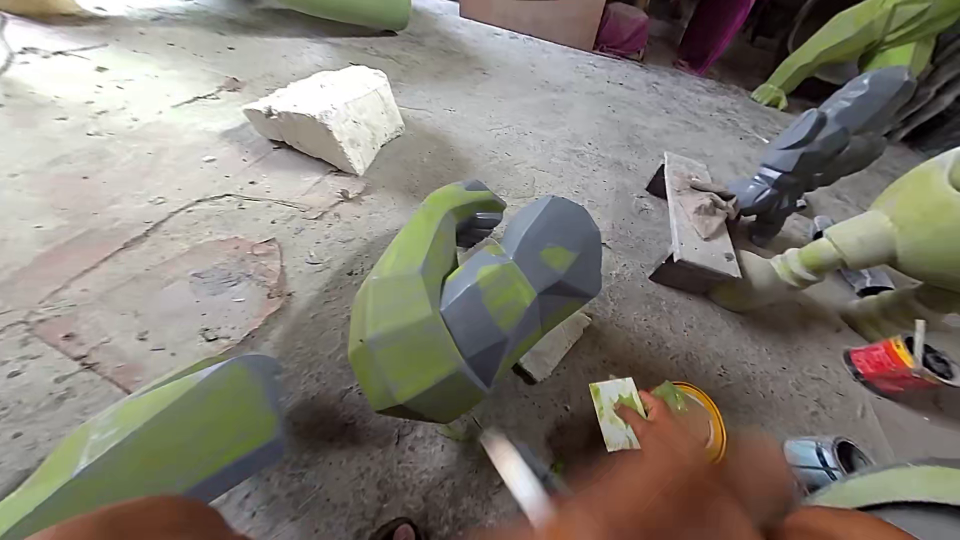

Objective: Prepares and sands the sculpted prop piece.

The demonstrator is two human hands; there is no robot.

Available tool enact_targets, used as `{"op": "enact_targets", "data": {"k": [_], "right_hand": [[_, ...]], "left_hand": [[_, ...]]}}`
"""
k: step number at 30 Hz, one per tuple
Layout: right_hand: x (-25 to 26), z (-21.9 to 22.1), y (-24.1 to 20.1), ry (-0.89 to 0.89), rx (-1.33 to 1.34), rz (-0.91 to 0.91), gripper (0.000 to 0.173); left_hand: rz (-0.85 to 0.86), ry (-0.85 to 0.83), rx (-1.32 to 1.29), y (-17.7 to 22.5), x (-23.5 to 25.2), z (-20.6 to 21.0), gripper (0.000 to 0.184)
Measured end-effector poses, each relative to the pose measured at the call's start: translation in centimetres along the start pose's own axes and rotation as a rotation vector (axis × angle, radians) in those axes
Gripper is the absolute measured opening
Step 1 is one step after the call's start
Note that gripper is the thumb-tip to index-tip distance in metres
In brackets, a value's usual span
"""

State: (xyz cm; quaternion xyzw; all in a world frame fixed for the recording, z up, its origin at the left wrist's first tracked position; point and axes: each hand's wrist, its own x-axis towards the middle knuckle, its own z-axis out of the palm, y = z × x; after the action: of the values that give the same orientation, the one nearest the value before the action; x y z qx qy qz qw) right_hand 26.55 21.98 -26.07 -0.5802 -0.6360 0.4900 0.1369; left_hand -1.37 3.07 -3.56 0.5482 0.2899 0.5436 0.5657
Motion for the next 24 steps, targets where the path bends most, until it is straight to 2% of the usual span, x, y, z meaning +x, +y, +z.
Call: {"op": "enact_targets", "data": {"k": [1,2,4,5,7,10,12,16,18,21,24], "right_hand": [[0.3,-2.0,-0.2,0.025,-0.002,-0.001,0.026],[0.5,-4.1,-0.1,0.046,-0.012,0.006,0.026],[0.7,-7.9,0.2,0.113,-0.048,0.029,0.023],[0.6,-9.4,0.6,0.165,-0.074,0.043,0.021],[0.3,-11.4,2.0,0.298,-0.143,0.067,0.021],[-0.8,-10.9,4.1,0.475,-0.059,0.081,0.023],[-0.6,-8.3,3.1,0.502,0.087,0.069,0.023],[1.4,0.1,0.0,0.250,0.236,-0.036,0.022],[3.0,5.3,-0.1,0.187,0.377,-0.083,0.022],[4.2,13.8,1.7,0.326,0.631,0.019,0.029],[2.8,21.2,3.1,0.464,0.858,0.186,0.030]], "left_hand": [[0.069,0.056,0.138,-1.9,1.2,-2.5,0.083],[0.107,0.126,0.388,-3.9,1.7,-5.6,0.081],[0.019,0.389,0.937,-8.3,2.0,-11.0,0.097],[-0.047,0.498,1.055,-10.7,1.5,-13.3,0.102],[-0.157,0.660,1.131,-15.1,-0.5,-17.0,0.107],[-0.277,0.763,1.173,-18.9,-3.4,-18.4,0.121],[-0.302,0.787,1.203,-19.8,-3.9,-18.4,0.128],[-0.357,0.829,1.211,-20.6,-3.7,-19.3,0.142],[-0.405,0.858,1.187,-20.8,-3.7,-20.1,0.147],[-0.393,0.880,1.172,-20.9,-4.5,-21.1,0.149],[-0.409,0.897,1.158,-21.4,-5.1,-21.7,0.152]]}}
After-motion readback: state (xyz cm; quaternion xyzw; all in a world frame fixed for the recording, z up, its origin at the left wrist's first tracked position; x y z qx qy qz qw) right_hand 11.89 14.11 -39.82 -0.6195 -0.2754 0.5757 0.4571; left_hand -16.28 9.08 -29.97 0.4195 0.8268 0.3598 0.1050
